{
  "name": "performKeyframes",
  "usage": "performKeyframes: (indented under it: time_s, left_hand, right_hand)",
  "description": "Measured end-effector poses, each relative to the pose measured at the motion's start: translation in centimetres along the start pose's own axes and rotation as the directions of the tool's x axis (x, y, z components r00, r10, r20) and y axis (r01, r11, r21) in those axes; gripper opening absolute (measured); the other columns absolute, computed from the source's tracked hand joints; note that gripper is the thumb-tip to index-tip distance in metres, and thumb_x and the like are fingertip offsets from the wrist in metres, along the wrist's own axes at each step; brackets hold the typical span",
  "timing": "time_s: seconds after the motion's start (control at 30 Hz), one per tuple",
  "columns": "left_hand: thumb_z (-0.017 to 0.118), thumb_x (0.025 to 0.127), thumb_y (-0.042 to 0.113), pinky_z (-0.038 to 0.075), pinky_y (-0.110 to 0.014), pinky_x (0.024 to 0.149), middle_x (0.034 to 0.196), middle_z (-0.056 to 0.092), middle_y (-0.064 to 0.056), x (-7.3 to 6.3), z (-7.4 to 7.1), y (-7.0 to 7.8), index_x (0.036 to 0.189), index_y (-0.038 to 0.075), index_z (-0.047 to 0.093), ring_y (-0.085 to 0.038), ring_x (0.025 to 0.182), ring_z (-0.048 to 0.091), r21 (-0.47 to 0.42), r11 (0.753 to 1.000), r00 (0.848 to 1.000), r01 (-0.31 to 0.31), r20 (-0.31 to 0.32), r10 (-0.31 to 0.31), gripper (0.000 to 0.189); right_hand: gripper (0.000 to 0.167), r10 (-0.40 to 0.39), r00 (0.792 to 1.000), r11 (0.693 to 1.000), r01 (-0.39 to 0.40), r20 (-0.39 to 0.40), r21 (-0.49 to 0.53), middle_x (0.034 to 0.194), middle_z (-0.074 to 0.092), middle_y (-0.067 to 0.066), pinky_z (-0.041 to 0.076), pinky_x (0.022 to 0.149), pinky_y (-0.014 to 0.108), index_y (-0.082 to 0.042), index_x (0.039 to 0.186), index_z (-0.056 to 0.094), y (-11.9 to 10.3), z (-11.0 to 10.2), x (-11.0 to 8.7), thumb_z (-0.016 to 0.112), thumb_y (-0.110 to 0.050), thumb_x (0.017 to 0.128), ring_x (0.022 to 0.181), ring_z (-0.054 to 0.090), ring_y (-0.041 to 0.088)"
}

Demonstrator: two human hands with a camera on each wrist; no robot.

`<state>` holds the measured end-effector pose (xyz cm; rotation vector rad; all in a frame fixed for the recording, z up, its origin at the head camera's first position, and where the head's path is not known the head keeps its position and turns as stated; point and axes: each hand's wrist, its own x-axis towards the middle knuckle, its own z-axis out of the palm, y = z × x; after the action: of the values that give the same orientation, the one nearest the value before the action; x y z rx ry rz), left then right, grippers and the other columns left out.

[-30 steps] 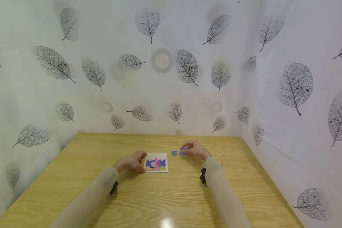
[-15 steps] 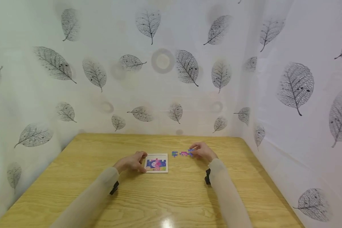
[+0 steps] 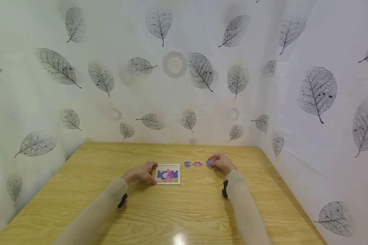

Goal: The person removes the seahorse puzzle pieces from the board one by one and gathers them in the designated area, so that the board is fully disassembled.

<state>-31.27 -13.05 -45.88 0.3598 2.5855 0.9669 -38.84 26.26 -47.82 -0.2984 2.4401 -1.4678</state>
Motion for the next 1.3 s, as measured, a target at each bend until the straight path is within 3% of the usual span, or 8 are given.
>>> performKeyframes:
  time_s: [0.4,0.63,0.87,1.1,1.3]
  left_hand:
    - [0.081,0.079,0.015,0.032,-0.048,0.113,0.137,0.044,-0.014,0.48,0.12,-0.30,0.136,0.002,0.043,-0.026,0.121,0.042,0.006,1.000,1.000,0.005,0.008,-0.005,0.070]
    - [0.081,0.077,0.013,0.029,-0.047,0.115,0.138,0.043,-0.014,0.57,0.12,-0.24,0.137,0.002,0.043,-0.027,0.123,0.041,-0.012,1.000,1.000,0.026,0.000,-0.026,0.072]
    - [0.081,0.077,0.012,0.027,-0.048,0.117,0.142,0.040,-0.014,0.62,0.16,-0.25,0.140,0.003,0.041,-0.028,0.129,0.039,-0.031,0.999,0.999,0.037,0.002,-0.037,0.075]
    - [0.082,0.076,0.010,0.028,-0.048,0.116,0.140,0.041,-0.014,0.65,0.14,-0.29,0.139,0.002,0.042,-0.028,0.125,0.040,-0.038,0.999,0.999,0.034,-0.001,-0.035,0.075]
    - [0.082,0.076,0.011,0.029,-0.049,0.115,0.139,0.042,-0.014,0.52,0.17,-0.16,0.137,0.003,0.042,-0.028,0.125,0.041,-0.033,0.999,0.999,0.033,0.002,-0.033,0.073]
  right_hand:
    - [0.028,-0.036,0.999,0.996,0.034,-0.023,-0.088,0.110,0.066,0.026,0.055,0.064,0.025,0.010,0.121,0.061,0.04,0.15,-0.11,0.060,0.000,0.095,0.074,0.063,0.014]
    - [0.027,-0.002,1.000,0.995,-0.001,-0.029,-0.103,0.108,0.066,0.020,0.054,0.065,0.026,0.006,0.120,0.062,-0.09,0.49,0.02,0.060,-0.003,0.095,0.073,0.061,0.013]
    - [0.027,-0.020,1.000,0.993,0.019,-0.009,-0.119,0.101,0.067,0.019,0.053,0.063,0.024,0.008,0.119,0.062,-0.21,0.64,0.21,0.061,-0.002,0.094,0.069,0.059,0.010]
    - [0.024,-0.004,1.000,0.994,0.002,-0.020,-0.106,0.091,0.065,0.013,0.051,0.061,0.024,0.007,0.115,0.065,-0.06,0.55,0.48,0.062,-0.001,0.093,0.064,0.056,0.010]
    - [0.031,-0.027,1.000,0.986,0.028,0.008,-0.162,0.100,0.064,0.015,0.052,0.065,0.026,0.005,0.118,0.065,0.07,0.38,0.13,0.069,-0.006,0.089,0.074,0.057,0.014]
